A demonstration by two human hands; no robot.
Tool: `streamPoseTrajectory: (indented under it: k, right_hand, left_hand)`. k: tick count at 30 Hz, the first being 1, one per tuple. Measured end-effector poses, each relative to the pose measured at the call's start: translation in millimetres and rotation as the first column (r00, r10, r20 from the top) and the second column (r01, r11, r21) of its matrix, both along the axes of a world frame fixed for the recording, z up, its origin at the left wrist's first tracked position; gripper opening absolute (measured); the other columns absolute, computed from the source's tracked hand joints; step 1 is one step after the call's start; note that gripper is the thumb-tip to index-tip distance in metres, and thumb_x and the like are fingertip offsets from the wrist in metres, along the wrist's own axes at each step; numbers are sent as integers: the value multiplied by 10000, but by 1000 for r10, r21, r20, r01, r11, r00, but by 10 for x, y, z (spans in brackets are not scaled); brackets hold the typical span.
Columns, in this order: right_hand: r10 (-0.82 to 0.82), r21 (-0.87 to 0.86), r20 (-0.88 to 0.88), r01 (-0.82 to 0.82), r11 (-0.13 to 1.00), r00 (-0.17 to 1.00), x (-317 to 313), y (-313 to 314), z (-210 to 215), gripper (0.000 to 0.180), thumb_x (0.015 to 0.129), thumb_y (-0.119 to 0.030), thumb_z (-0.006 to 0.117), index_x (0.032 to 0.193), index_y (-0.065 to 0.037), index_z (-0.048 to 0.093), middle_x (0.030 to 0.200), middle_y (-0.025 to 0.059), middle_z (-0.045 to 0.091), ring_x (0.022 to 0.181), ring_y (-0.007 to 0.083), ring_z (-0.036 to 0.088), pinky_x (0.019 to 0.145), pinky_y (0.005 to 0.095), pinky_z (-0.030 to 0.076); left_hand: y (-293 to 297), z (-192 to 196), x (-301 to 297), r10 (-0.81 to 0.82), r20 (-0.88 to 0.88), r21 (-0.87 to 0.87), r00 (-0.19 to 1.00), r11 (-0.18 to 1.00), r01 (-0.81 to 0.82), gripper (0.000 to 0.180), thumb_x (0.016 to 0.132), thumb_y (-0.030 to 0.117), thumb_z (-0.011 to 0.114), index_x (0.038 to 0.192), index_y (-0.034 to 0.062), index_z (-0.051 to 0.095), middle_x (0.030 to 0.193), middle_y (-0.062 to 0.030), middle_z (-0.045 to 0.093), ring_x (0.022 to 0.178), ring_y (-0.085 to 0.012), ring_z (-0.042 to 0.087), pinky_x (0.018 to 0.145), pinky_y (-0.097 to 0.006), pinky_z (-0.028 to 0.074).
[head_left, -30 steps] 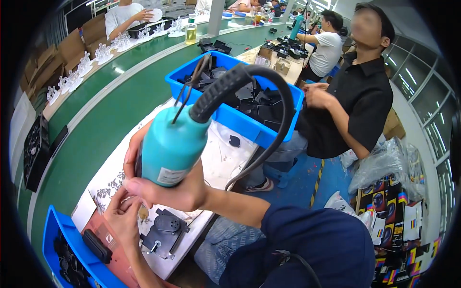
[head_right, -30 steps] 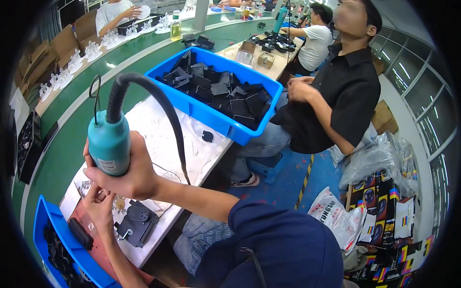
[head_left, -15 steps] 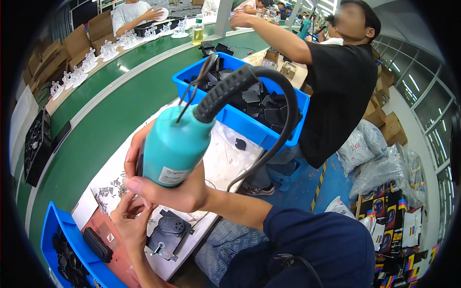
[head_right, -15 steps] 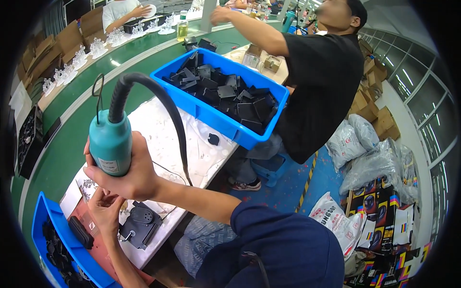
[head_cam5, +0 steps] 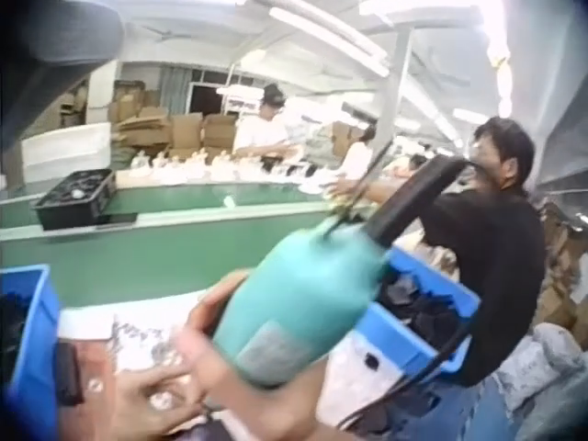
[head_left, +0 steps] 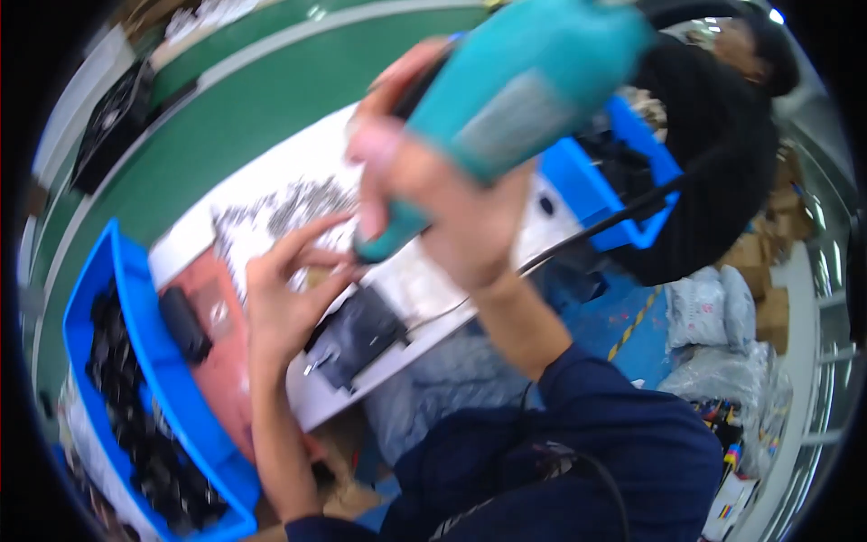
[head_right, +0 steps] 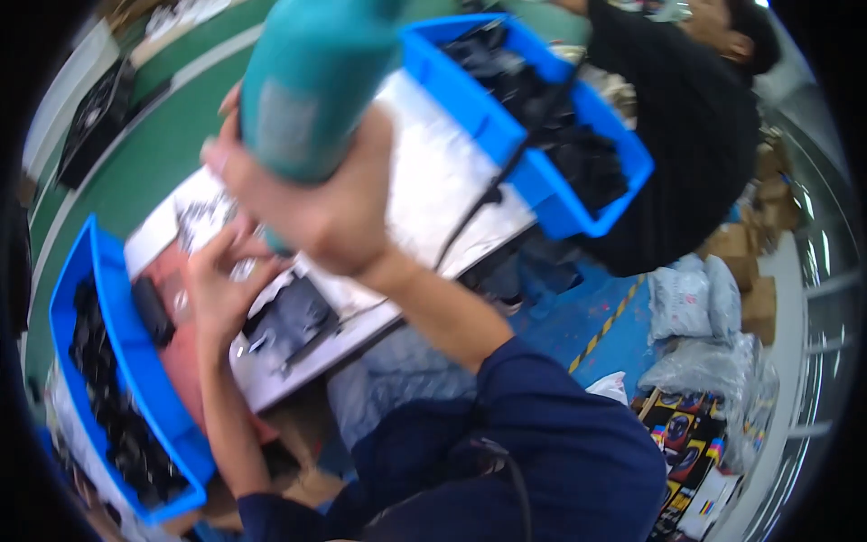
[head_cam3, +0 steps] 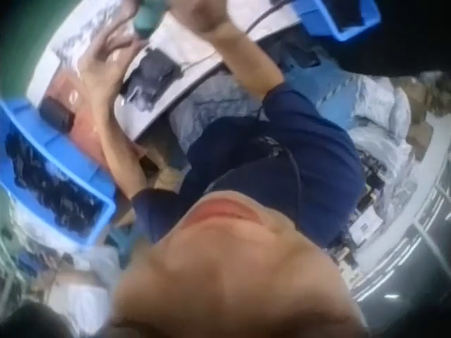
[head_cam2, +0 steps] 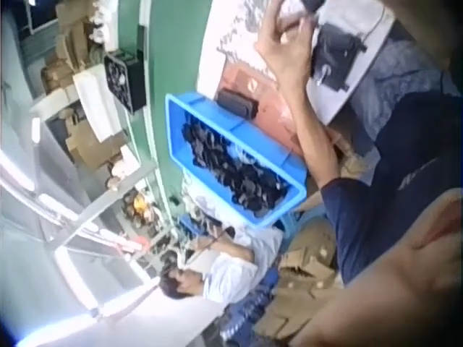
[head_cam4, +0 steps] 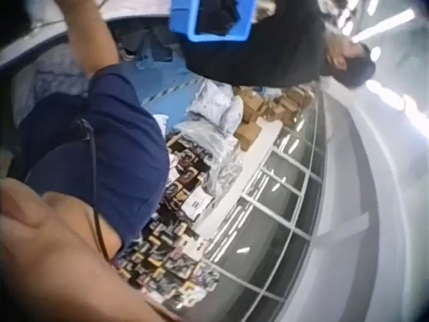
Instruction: Assembling electronic or mechanical components using an electric screwdriver on an assembly line.
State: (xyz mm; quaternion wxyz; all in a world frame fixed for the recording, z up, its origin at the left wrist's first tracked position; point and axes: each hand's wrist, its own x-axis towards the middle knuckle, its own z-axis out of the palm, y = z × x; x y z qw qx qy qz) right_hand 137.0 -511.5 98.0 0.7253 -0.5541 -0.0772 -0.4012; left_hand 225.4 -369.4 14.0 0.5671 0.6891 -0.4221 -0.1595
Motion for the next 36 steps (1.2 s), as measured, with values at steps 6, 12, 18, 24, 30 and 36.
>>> streamPoseTrajectory:
  k: [6,12,18,24,30,36]
  right_hand:
    - [-234,203,-195,273,940,952,-49,139,199,330,753,-31,604,1043,30,459,709,159,556,390,197,506,409,275,433]
    - [45,180,-130,-21,983,991,30,-170,-3,318,752,-30,658,1017,47,499,716,122,579,415,155,532,427,244,457]
    - [98,206,-15,-93,974,995,147,-139,-245,323,762,45,679,1064,53,563,846,84,631,649,105,609,531,218,486]
    - [120,298,34,-124,946,992,217,-113,-247,330,763,49,679,1072,54,562,877,95,635,696,118,618,571,235,498]
    - [157,345,62,-169,923,986,253,-87,-268,337,764,54,678,1080,56,561,908,106,638,743,130,627,611,252,510]
    - [207,377,87,-225,899,974,254,-65,-282,344,765,58,678,1088,57,560,939,118,641,790,143,637,651,270,523]
  left_hand:
    - [223,77,117,-41,-226,74,973,996,59,509,760,119,730,1237,33,577,1104,-103,663,1066,-183,604,966,-352,430]
    - [136,38,-54,-115,-438,305,892,914,267,606,710,91,764,1272,23,546,1039,-109,673,968,-147,599,892,-315,471]
    - [102,36,-137,9,-423,337,906,930,148,570,655,-18,767,1183,-63,556,1080,-129,650,965,-171,609,922,-315,464]
    - [48,139,-109,16,-399,430,917,886,172,459,642,-43,754,1063,-97,580,1005,-147,667,930,-202,643,855,-313,500]
    - [48,151,-85,5,-383,478,924,857,193,503,629,-18,774,1081,-86,564,966,-134,667,896,-199,647,827,-307,506]
    - [61,146,-105,37,-384,473,923,866,162,493,638,-17,774,1080,-67,562,981,-128,653,948,-193,629,855,-313,493]
